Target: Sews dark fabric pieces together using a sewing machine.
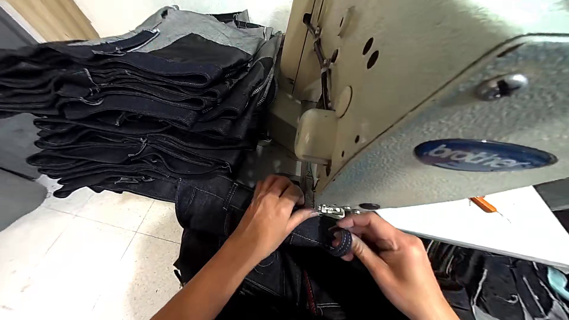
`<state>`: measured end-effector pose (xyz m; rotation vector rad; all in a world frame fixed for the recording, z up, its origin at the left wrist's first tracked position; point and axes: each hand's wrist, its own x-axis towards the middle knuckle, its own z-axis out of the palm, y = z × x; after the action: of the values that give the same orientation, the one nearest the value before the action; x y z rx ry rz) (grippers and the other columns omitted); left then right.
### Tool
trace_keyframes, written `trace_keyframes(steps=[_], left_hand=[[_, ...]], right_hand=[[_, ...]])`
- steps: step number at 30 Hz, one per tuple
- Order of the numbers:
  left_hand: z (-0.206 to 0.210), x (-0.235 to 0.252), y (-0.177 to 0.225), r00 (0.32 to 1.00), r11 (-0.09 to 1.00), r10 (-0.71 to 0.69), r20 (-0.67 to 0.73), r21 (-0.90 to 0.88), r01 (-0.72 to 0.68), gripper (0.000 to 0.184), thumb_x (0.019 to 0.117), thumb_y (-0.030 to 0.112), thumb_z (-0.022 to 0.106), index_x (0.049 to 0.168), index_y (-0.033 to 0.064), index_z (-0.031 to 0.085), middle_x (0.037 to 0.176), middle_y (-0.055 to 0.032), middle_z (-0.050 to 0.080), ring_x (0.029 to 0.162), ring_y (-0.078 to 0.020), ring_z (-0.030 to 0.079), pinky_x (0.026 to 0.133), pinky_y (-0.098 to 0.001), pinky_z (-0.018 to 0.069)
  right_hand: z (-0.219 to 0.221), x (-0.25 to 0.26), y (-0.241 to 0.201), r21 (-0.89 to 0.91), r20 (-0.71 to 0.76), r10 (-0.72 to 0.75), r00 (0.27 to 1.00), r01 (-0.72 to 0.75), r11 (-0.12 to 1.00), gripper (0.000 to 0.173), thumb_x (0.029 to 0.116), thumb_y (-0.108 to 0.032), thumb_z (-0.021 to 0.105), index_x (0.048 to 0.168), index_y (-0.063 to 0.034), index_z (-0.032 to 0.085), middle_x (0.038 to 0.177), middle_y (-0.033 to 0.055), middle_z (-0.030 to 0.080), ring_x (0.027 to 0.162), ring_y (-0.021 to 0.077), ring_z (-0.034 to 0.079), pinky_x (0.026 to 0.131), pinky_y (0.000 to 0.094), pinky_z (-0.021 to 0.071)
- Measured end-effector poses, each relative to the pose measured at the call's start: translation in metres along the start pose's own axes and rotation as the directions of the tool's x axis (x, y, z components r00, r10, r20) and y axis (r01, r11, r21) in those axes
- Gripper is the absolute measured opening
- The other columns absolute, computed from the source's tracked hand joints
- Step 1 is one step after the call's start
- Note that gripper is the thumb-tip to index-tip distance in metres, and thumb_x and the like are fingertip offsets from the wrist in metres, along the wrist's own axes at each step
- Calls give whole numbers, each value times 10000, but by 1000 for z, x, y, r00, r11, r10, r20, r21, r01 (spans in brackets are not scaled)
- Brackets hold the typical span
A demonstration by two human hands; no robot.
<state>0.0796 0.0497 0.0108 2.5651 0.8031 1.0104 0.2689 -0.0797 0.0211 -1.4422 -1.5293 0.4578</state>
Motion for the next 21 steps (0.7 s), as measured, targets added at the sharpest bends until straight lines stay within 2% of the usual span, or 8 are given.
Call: trace_keyframes(steps=[1, 3, 4, 6, 8, 10, 17, 21], left_hand=[[-3, -5, 7, 997, 998, -6, -77, 64, 11, 285, 931, 363, 715, 957, 80, 722, 981, -103, 689, 993, -289, 668, 873, -451, 559], [-10, -20, 30, 985, 994, -109, -131, 15, 111, 242, 962, 312, 685, 998, 74, 712, 824, -39, 659, 751, -172, 653, 679, -320, 572], [-13, -29, 43, 978, 971, -198, -60, -146, 188, 266, 980, 300, 671, 1066, 51, 711, 735, -15, 658, 621, -112, 629, 573, -264, 549], [-12, -44, 62, 928, 752, -312, 204, -543, 373, 318, 982, 222, 678, 1186, -22, 663, 704, -50, 680, 536, -95, 643, 489, -252, 551], [-4, -51, 68, 869, 446, -343, 357, -752, 486, 278, 966, 122, 689, 1181, -43, 628, 853, -70, 737, 678, -114, 732, 586, -277, 627], [6, -54, 66, 861, 306, -381, 336, -833, 460, 194, 956, 83, 697, 1104, -38, 668, 950, -68, 754, 815, -135, 760, 714, -313, 660], [16, -48, 69, 817, 193, -494, 297, -879, 436, 75, 947, 65, 703, 895, 12, 689, 866, -74, 770, 777, -182, 777, 727, -344, 668], [17, -49, 70, 803, 174, -513, 304, -879, 444, 70, 916, 4, 699, 862, 22, 659, 837, -53, 758, 747, -169, 770, 709, -344, 667]], right_hand=[[0, 0, 2, 28, 4, 40, 999, -40, 999, 161, 977, -254, 649, 1025, -110, 703, 836, -69, 742, 664, -3, 690, 565, 162, 592], [-4, 0, 6, -45, -10, 32, 999, -33, 998, 147, 945, -259, 671, 981, -140, 748, 855, -91, 744, 716, -43, 671, 619, 130, 565], [-5, 0, 7, -104, -31, 5, 999, -9, 995, 142, 931, -270, 686, 949, -159, 773, 875, -91, 742, 768, -55, 666, 673, 118, 556], [-3, 1, 9, -222, -91, -55, 994, 34, 974, 121, 886, -285, 713, 874, -201, 799, 897, -77, 709, 875, -54, 639, 772, 100, 519], [-3, 4, 13, -298, -116, -100, 988, 62, 953, 115, 864, -290, 716, 837, -222, 804, 884, -73, 707, 915, -25, 627, 817, 120, 491], [-2, 5, 15, -308, -114, -121, 986, 81, 948, 113, 874, -293, 713, 849, -226, 801, 905, -77, 730, 947, -4, 637, 846, 148, 488], [8, 8, 11, -387, -127, -263, 956, 196, 901, 121, 914, -164, 653, 880, -155, 769, 884, -9, 737, 894, 38, 672, 806, 148, 522], [8, 0, 1, -642, 60, -402, 914, 344, 685, 264, 995, -10, 492, 1046, -94, 737, 990, 82, 762, 950, 198, 720, 782, 257, 564]])
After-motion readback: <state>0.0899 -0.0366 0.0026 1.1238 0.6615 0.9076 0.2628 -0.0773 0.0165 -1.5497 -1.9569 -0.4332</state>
